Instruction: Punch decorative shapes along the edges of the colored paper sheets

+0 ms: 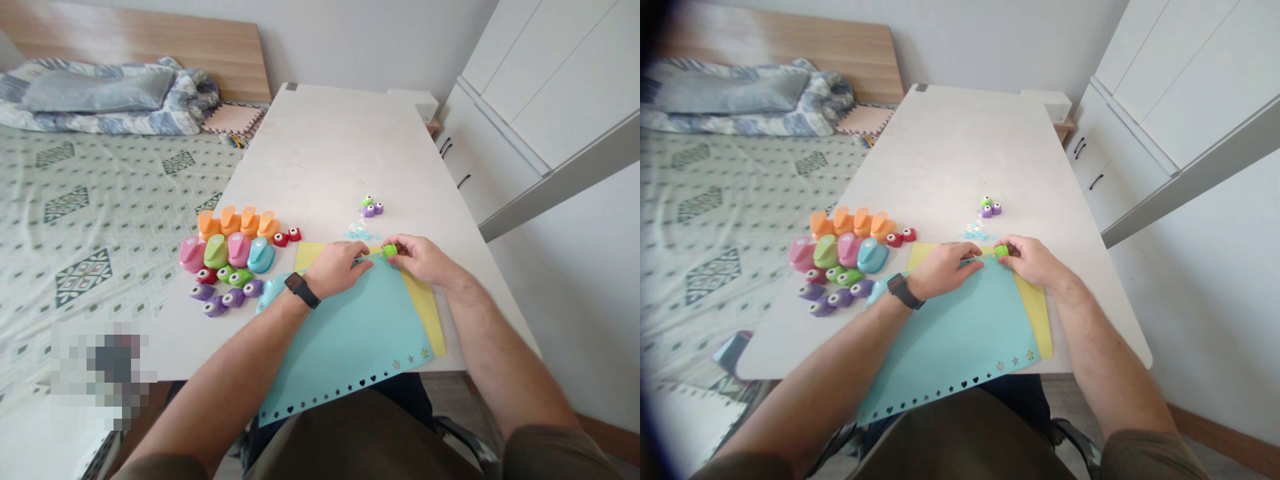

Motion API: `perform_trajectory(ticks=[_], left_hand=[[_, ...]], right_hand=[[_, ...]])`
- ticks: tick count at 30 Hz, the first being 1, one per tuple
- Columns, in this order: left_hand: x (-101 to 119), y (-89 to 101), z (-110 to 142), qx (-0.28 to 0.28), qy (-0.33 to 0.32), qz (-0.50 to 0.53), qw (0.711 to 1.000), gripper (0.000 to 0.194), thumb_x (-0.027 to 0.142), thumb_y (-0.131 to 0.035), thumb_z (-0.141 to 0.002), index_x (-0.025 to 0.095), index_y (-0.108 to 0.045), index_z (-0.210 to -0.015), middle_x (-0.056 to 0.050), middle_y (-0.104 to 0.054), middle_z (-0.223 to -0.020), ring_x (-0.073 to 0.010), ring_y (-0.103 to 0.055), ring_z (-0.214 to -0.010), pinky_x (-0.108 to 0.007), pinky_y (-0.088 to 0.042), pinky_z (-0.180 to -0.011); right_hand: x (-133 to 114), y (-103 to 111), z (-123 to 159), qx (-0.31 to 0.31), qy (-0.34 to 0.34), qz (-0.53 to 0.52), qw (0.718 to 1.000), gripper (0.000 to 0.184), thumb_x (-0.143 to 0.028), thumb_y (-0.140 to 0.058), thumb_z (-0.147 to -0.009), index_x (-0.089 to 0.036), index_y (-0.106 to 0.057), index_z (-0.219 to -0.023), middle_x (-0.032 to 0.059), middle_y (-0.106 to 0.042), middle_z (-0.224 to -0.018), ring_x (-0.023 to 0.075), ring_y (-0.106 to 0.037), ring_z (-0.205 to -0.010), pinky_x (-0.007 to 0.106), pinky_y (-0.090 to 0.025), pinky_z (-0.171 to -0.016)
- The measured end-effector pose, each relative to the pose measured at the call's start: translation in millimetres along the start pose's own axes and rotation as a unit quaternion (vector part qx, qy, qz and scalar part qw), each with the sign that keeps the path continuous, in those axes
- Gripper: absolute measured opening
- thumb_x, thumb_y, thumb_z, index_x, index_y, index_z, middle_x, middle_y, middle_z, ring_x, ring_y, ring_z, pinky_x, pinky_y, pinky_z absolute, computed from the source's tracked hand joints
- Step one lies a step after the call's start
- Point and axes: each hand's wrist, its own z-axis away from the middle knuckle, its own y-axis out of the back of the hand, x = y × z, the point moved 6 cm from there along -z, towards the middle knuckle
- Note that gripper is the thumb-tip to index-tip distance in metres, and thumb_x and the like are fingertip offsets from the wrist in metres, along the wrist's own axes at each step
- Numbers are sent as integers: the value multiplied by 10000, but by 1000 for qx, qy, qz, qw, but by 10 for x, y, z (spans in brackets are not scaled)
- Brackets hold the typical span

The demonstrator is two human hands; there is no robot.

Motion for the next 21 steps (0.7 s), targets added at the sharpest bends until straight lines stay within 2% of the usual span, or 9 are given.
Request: perform_trajectory(ticks=[3, 9, 11, 14, 17, 21], left_hand=[[2, 0, -9, -5, 3, -11, 1000, 333, 441, -654, -944, 179, -693, -1146, -80, -770, -1047, -224, -722, -965, -339, -548, -858], [143, -42, -126, -7, 11, 1, 1000, 684, 660, -728, -826, 152, -635, -1275, -115, -765, -1158, -283, -713, -1075, -406, -534, -956], [206, -82, -199, -13, 10, 0, 1000, 690, 679, -729, -813, 160, -633, -1258, -120, -762, -1170, -292, -714, -1077, -409, -530, -950], [262, -152, -311, -31, 7, 1, 999, 613, 686, -709, -821, 173, -657, -1154, -105, -765, -1084, -269, -722, -964, -371, -533, -839], [253, -207, -390, -48, 8, 7, 999, 584, 708, -687, -823, 175, -675, -1060, -71, -742, -943, -228, -688, -824, -326, -491, -712], [220, -228, -426, -50, 1, 22, 998, 563, 699, -704, -811, 180, -694, -1031, -37, -717, -886, -190, -641, -763, -294, -435, -657]], right_hand=[[1, -2, -4, 3, 4, 4, 1000, 380, -384, -746, -844, -227, -708, -1188, 27, -706, -898, 198, -617, -795, 343, -511, -736], [-70, -6, 13, 9, 9, 1, 1000, 314, -314, -715, -843, -219, -714, -1143, 41, -729, -931, 202, -646, -810, 355, -513, -768], [-104, 7, 21, 17, 15, 12, 1000, 318, -295, -714, -834, -222, -719, -1143, 39, -736, -926, 199, -646, -784, 349, -509, -746], [-127, -2, 28, 11, 18, 21, 1000, 330, -278, -703, -832, -232, -728, -1158, 42, -757, -957, 204, -658, -782, 347, -512, -729], [-122, -9, 34, 12, 20, 24, 999, 341, -278, -702, -831, -234, -736, -1167, 52, -773, -1007, 221, -677, -827, 362, -526, -756], [-132, -17, 52, 13, 30, 17, 999, 371, -255, -710, -808, -223, -734, -1177, 57, -783, -1023, 233, -691, -865, 369, -539, -778]])
